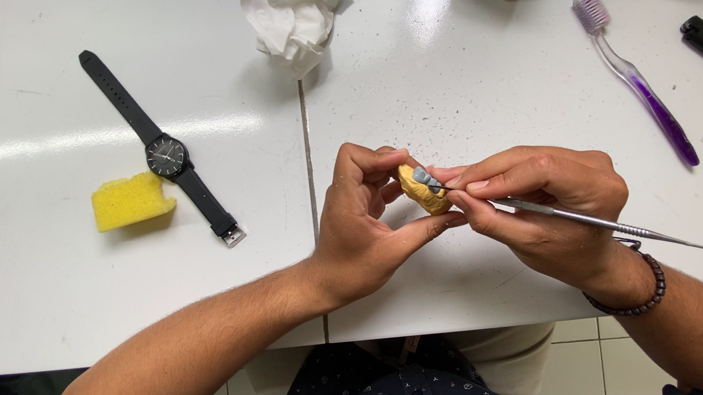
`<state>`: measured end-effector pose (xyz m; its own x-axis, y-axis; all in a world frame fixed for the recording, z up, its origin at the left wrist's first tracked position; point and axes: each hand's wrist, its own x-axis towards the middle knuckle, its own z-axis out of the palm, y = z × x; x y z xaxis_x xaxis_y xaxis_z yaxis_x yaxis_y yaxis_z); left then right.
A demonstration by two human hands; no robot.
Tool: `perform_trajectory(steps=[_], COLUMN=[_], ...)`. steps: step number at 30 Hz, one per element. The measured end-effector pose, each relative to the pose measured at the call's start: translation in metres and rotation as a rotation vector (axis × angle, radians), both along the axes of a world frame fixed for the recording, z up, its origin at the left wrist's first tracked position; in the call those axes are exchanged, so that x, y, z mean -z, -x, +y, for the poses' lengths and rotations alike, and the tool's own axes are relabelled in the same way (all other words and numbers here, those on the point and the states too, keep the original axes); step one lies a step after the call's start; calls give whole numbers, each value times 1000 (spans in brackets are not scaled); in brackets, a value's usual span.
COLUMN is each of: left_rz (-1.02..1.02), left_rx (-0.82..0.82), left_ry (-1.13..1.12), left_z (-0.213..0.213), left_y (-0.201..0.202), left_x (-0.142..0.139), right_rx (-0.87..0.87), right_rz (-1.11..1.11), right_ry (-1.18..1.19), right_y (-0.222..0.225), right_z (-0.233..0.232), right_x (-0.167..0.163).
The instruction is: The person holds a yellow dental cast with artificial teeth in one hand and uses a metal wax carver to sculpt and refine blue-gray wax around the teeth, rotating the model to reach different surfaces. They occasionally set the carver down, pick up a toothbrush to brush the work area, and resume carving with the tool by hand.
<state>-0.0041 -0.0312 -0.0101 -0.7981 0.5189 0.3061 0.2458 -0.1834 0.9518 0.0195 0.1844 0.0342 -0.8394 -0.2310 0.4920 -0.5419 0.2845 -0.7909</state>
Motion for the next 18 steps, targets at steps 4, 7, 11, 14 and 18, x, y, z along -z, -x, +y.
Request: perform_trajectory(steps=[4,7,11,14,18], left_rz=[12,8,12,8,5], left_rx=[8,22,23,20,10], left_ry=[3,0,4,12,25], left_z=[0,1,0,0,0], left_y=[0,0,0,0,0], left_x=[0,-1,-1,0,1], right_rx=[10,25,3,-5,11], right_rz=[10,1,-2,4,14], right_ry=[7,15,40,22,-2], right_y=[0,-1,-2,-3,-3], right_z=[-1,-1,0,0,-2], right_x=[0,1,1,1,2])
